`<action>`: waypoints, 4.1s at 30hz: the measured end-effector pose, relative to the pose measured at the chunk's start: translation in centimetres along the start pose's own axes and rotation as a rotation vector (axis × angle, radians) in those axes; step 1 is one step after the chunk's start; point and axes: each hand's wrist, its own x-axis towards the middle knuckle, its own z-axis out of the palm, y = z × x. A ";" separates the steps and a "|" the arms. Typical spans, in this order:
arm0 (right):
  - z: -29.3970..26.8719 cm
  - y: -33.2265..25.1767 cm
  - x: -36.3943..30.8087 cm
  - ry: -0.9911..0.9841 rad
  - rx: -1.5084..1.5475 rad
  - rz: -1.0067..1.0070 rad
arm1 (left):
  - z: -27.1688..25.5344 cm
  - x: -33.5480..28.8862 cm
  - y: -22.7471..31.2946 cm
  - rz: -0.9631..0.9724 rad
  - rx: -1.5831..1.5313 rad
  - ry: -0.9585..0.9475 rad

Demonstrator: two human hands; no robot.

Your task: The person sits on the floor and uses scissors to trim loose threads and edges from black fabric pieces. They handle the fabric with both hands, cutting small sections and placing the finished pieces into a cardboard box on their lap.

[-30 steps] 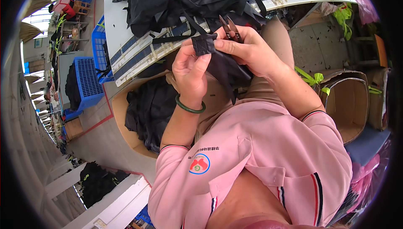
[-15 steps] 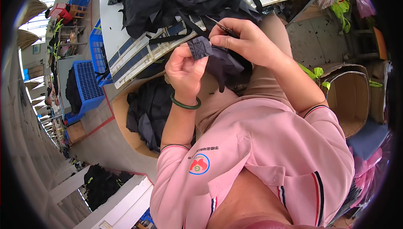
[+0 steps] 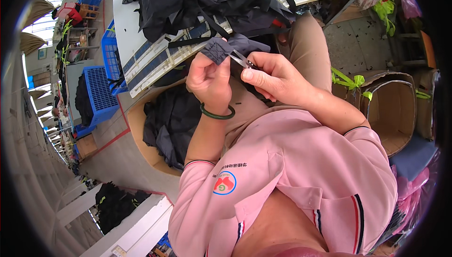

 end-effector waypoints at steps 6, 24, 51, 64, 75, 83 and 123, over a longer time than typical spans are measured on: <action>0.4 0.7 0.8 0.178 -0.289 -0.223 | -0.2 -0.4 -0.4 -0.013 -0.039 -0.075; 0.1 0.5 0.7 0.216 -0.402 -0.264 | -0.6 -0.6 -0.7 0.009 -0.026 -0.133; -2.9 -2.4 -0.2 0.050 -0.793 -0.280 | -2.8 1.3 0.5 -0.478 -0.328 -0.462; -3.5 -2.1 -0.3 0.023 -0.827 -0.265 | -2.5 1.5 1.2 -0.541 -0.232 -0.516; -4.1 -2.9 -0.7 -0.133 -0.827 -0.212 | -3.7 4.2 1.2 -0.794 -0.345 -0.754; -3.8 -3.0 -0.7 -0.259 -0.949 -0.243 | -3.9 5.4 0.8 -1.029 -0.408 -1.015; -1.9 -2.6 -0.3 0.182 -1.097 -0.434 | -1.5 2.4 1.8 -0.478 -0.261 -0.372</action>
